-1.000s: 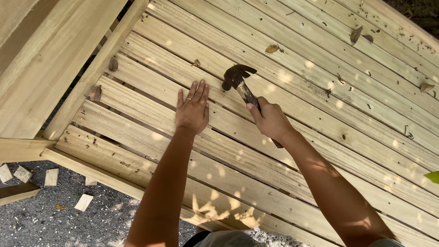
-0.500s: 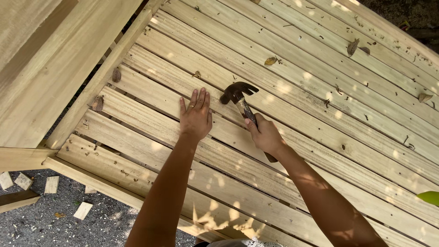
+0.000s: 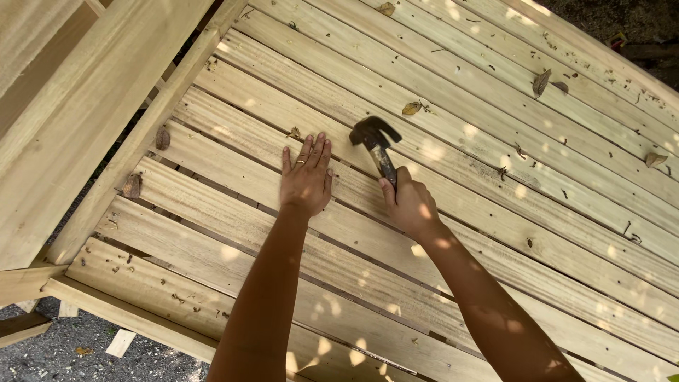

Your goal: The person sands the slatted surfaces of unfinished wooden furniture with a sheet of sandpaper, moving it back and forth across the planks. They then use a claw hammer to tap nail heads flush on the slats, pick up a nail from the surface, and continue sanding the flat panels and curved armrest edges with sandpaper and a sanding block.

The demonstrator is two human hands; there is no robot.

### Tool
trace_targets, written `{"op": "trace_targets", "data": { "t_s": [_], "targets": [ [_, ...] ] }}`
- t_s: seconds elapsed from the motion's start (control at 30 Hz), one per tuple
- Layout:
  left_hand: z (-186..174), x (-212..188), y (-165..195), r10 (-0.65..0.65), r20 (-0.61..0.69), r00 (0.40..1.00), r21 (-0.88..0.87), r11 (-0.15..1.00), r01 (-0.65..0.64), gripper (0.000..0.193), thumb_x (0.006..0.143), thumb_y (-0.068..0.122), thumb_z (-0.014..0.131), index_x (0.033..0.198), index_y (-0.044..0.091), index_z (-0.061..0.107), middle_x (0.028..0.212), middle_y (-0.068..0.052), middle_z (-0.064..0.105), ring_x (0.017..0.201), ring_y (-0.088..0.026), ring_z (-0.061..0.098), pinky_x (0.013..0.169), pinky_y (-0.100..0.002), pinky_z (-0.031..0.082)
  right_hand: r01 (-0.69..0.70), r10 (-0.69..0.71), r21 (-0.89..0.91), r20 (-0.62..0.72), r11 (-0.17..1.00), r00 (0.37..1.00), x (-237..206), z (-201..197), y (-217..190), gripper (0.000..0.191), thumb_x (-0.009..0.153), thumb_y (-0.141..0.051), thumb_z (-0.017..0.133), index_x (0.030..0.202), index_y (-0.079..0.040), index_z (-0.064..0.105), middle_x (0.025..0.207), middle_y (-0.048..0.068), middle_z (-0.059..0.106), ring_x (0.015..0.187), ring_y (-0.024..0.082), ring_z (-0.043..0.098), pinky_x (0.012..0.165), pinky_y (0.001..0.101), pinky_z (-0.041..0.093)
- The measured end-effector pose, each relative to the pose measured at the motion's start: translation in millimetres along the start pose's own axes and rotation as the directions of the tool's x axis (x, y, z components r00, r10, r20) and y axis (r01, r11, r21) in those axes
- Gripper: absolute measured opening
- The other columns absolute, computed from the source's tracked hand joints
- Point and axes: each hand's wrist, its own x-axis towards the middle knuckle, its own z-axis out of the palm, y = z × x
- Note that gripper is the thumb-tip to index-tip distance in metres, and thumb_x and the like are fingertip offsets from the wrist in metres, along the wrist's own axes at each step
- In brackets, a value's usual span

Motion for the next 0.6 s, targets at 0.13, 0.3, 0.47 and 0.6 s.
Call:
{"op": "trace_targets", "data": {
  "t_s": [0.13, 0.3, 0.47, 0.6],
  "targets": [
    [-2, 0, -1, -0.003, 0.050, 0.999, 0.045, 0.999, 0.001, 0.064, 0.104, 0.038, 0.021, 0.163, 0.021, 0.001, 0.171, 0.006, -0.005, 0.157, -0.015, -0.003, 0.125, -0.054, -0.001, -0.186, 0.197, -0.067, 0.237, 0.980, 0.951, 15, 4, 12, 0.040, 0.106, -0.043, 0.047, 0.107, -0.003, 0.054, 0.066, 0.017, 0.066, 0.054, 0.030, 0.067, 0.050, 0.0466, 0.050],
    [-3, -1, -2, 0.003, 0.026, 1.000, 0.027, 1.000, -0.003, 0.065, 0.104, 0.036, 0.023, 0.163, 0.020, 0.001, 0.172, 0.005, -0.006, 0.157, -0.016, -0.003, 0.125, -0.053, -0.001, 0.030, -0.030, 0.012, 0.002, 0.999, 1.000, 18, -23, 19, 0.041, 0.107, -0.041, 0.048, 0.100, -0.001, 0.056, 0.061, 0.019, 0.064, 0.050, 0.033, 0.063, 0.050, 0.0466, 0.046],
    [-2, 0, -1, 0.000, 0.025, 1.000, 0.020, 1.000, -0.001, 0.066, 0.104, 0.037, 0.023, 0.164, 0.020, 0.002, 0.172, 0.005, -0.005, 0.157, -0.016, -0.002, 0.126, -0.052, 0.000, 0.179, -0.166, 0.078, -0.155, 0.981, 0.974, 4, 3, 17, 0.039, 0.107, -0.037, 0.047, 0.105, 0.001, 0.053, 0.063, 0.017, 0.064, 0.049, 0.032, 0.063, 0.048, 0.0443, 0.047],
    [-3, 0, -3, 0.005, 0.037, 0.999, 0.025, 1.000, -0.006, 0.065, 0.104, 0.038, 0.022, 0.163, 0.019, 0.001, 0.172, 0.005, -0.006, 0.157, -0.015, -0.003, 0.126, -0.052, 0.000, -0.175, 0.183, -0.057, 0.210, 0.983, 0.960, 6, 25, 23, 0.038, 0.105, -0.042, 0.047, 0.106, -0.004, 0.054, 0.062, 0.014, 0.065, 0.049, 0.027, 0.065, 0.047, 0.0426, 0.051]
  ]
}}
